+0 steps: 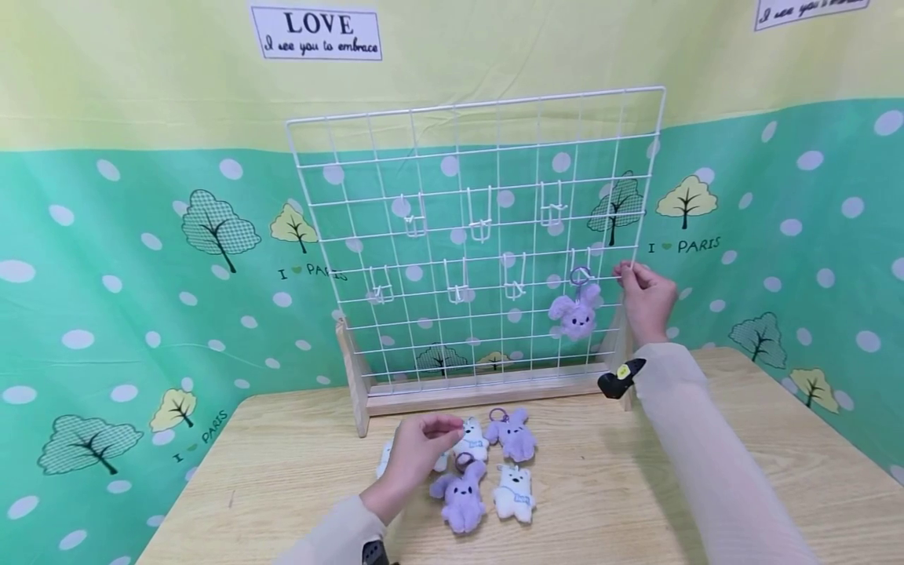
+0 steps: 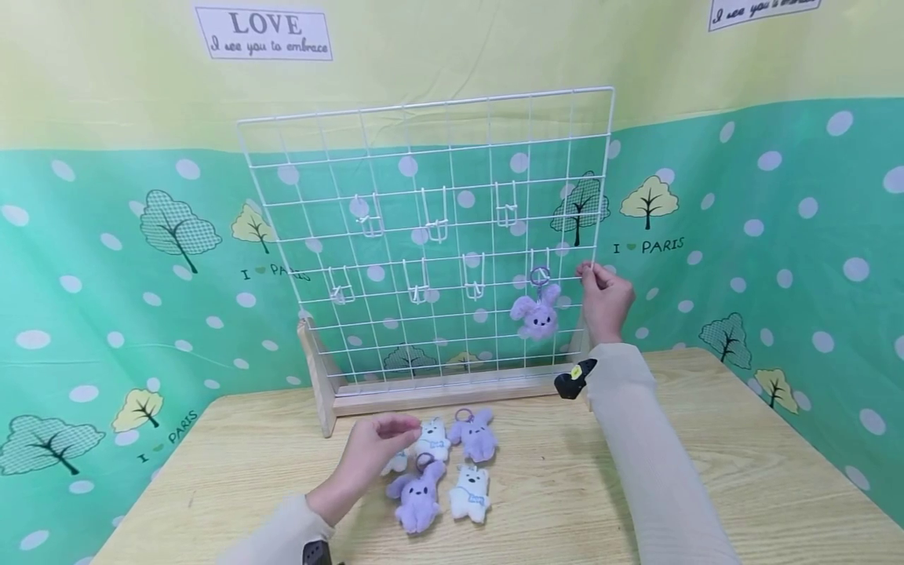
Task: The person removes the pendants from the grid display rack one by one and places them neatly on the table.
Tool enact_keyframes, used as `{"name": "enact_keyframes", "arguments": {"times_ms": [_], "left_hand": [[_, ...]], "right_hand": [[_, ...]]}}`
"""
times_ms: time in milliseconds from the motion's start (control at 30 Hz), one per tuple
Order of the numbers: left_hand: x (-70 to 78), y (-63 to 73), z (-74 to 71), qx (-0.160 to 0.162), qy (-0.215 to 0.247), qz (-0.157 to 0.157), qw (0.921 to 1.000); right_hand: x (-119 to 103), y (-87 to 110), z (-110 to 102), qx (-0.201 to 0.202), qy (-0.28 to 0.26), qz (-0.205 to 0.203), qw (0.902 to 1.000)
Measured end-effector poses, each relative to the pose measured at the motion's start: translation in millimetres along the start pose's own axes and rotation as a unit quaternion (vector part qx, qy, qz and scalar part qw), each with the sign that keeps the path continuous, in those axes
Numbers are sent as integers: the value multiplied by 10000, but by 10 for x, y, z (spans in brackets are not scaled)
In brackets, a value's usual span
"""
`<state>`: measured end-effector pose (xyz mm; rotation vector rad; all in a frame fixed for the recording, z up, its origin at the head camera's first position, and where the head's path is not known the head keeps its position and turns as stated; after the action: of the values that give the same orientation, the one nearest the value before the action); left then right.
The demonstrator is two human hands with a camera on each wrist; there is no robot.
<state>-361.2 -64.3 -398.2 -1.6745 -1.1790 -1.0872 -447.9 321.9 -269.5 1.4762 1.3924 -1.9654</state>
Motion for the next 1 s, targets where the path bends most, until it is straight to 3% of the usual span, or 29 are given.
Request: {"name": "enact_keyframes", "arguments": {"times_ms": [533, 600, 767, 833, 1000], "left_hand": [[857, -556, 366, -158, 783, 479, 9957], [1013, -564, 413, -156, 835, 491, 9952], [1169, -713, 534, -7, 968, 520, 9939], [1144, -823, 583, 85, 1083, 570, 9924], [1229, -952, 668, 253, 1190, 611, 9907]], "right_hand": [[4, -2, 14, -100, -43, 264, 9996], [-6, -3, 19, -118, -35, 240, 9996], [-22, 6, 17, -101, -12, 123, 9999], [-17, 8, 12, -70, -8, 95, 9999], [-4, 4, 2, -19, -20, 53, 10000]]}}
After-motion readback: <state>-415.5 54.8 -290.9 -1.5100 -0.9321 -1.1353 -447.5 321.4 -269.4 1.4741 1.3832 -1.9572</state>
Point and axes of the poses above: each hand's wrist, its own y-axis away from the middle knuckle, its own z-axis out of the palm, x = y × z, the point moved 10 cm from there along -y, towards the middle knuckle, and after that the axes turned 5 degrees about -x, right-handed, at the moved point
